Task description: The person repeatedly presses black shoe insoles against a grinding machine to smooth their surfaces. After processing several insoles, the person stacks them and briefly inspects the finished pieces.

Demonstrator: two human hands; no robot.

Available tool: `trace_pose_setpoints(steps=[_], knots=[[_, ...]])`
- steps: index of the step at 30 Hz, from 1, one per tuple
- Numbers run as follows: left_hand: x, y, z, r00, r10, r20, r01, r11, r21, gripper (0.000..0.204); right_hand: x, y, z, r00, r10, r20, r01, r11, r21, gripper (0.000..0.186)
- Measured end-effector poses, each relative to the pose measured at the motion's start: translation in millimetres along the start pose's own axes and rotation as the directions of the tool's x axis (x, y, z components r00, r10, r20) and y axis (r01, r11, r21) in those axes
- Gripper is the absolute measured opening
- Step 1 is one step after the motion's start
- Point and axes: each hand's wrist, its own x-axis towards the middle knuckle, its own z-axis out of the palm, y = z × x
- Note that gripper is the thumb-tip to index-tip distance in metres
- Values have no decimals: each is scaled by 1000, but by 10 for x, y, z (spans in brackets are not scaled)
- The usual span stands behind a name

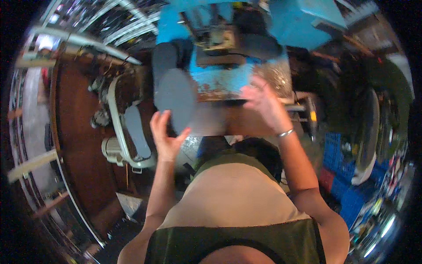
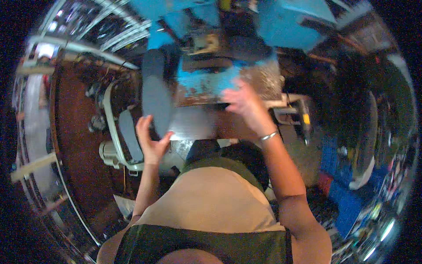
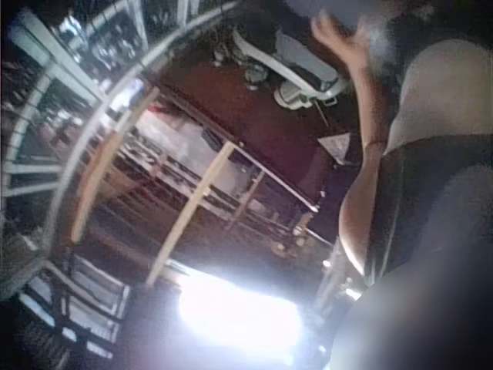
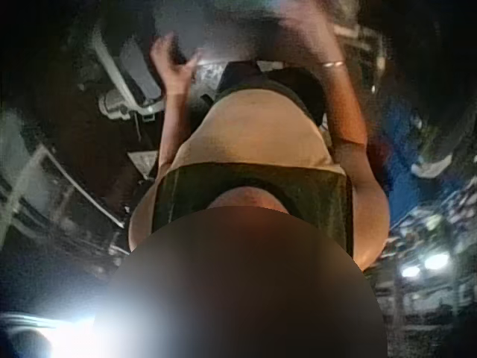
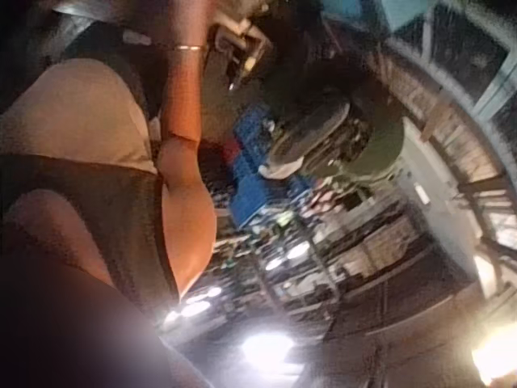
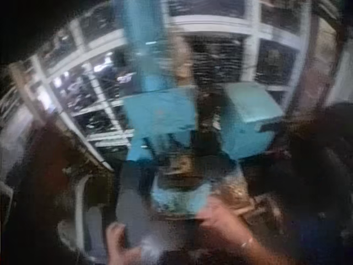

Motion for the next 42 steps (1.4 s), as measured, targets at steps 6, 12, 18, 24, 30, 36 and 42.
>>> trace_pose_setpoints(steps=[6,12,18,24,30,36,42], knots=[[319,1302,883,764,434,477,-401,899,-175,102,-1041,-59,53,913,-213,-347,227,974,0,63],[482,1363,966,700,377,607,-324,925,-200,104,-2506,-146,-1742,135,-328,-935,571,797,-197,46],[451,1189,980,658,285,697,-230,957,-175,100,-3457,710,-2966,-369,-249,-895,511,750,-419,45],[417,1312,1060,524,377,764,-386,904,-182,97,-2913,1424,-3434,-317,2,-948,413,900,-137,40],[455,1265,1076,534,347,771,-334,924,-184,96,-3182,1310,-3248,-289,-38,-957,456,873,-173,39],[429,1155,1146,531,339,777,-275,936,-221,93,-3514,1211,-3172,-248,-68,-966,476,860,-183,40],[487,1140,1208,512,368,776,-337,917,-213,92,-3053,1446,-3410,-251,-32,-967,415,899,-137,40]])
